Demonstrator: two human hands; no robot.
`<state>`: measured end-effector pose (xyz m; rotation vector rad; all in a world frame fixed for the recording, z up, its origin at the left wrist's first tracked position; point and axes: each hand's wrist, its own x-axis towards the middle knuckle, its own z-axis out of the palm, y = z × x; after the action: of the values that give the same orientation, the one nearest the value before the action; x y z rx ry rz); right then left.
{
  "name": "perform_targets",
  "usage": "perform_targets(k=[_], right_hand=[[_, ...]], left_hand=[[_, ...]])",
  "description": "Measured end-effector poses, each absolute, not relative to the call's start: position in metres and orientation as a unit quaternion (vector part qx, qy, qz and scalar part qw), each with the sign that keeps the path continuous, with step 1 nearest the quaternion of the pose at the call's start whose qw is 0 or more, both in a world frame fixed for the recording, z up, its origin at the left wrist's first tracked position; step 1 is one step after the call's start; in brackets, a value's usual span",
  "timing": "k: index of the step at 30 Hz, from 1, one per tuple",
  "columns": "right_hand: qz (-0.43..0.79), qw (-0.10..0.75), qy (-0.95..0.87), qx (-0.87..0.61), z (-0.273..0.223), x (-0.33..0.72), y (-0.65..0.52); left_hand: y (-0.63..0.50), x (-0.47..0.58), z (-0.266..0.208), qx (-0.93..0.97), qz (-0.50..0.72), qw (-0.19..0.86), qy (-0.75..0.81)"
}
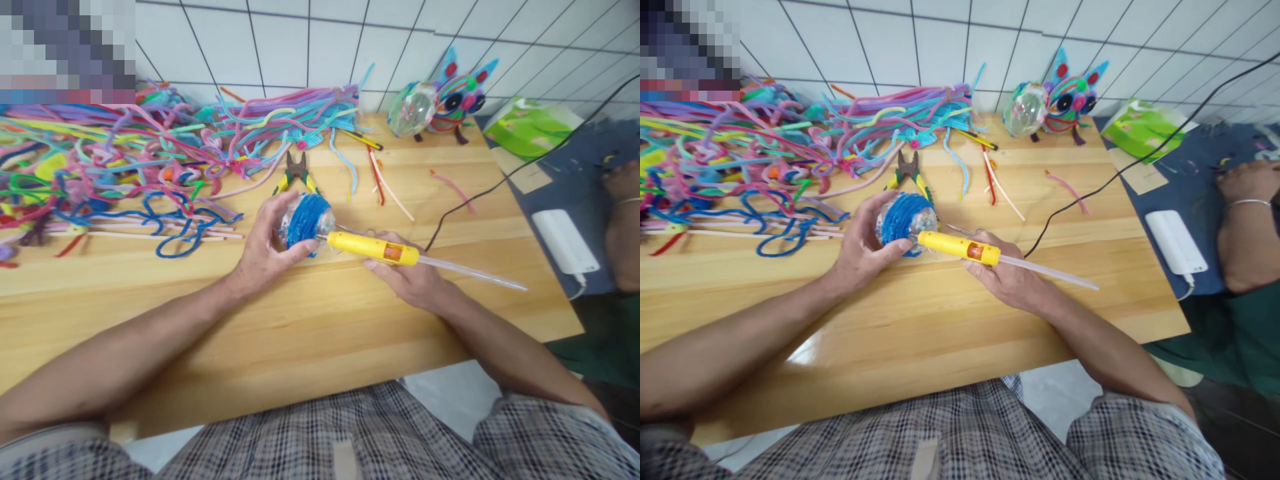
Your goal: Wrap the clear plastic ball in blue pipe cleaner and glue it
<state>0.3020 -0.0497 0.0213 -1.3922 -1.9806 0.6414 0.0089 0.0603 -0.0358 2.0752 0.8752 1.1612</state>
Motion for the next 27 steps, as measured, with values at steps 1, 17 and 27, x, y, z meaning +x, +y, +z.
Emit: perform_targets(k=[1,17,27], right_hand=[[0.243,0.315,-0.748,-0.531,0.0211,0.3019,-0.0496],[0.251,0.312,-0.746,-0.532,0.0212,0.3008,-0.0501],[0.266,0.344,-0.719,-0.543,0.0124,0.3014,-0.0466]], left_hand=[[0.0606,0.0087,-0.0363,0.784,0.435,0.297,0.329],[0.0609,0.0082,-0.0381,0.779,0.435,0.312,0.326],[0.0619,0.0080,-0.0425,0.761,0.454,0.337,0.317]])
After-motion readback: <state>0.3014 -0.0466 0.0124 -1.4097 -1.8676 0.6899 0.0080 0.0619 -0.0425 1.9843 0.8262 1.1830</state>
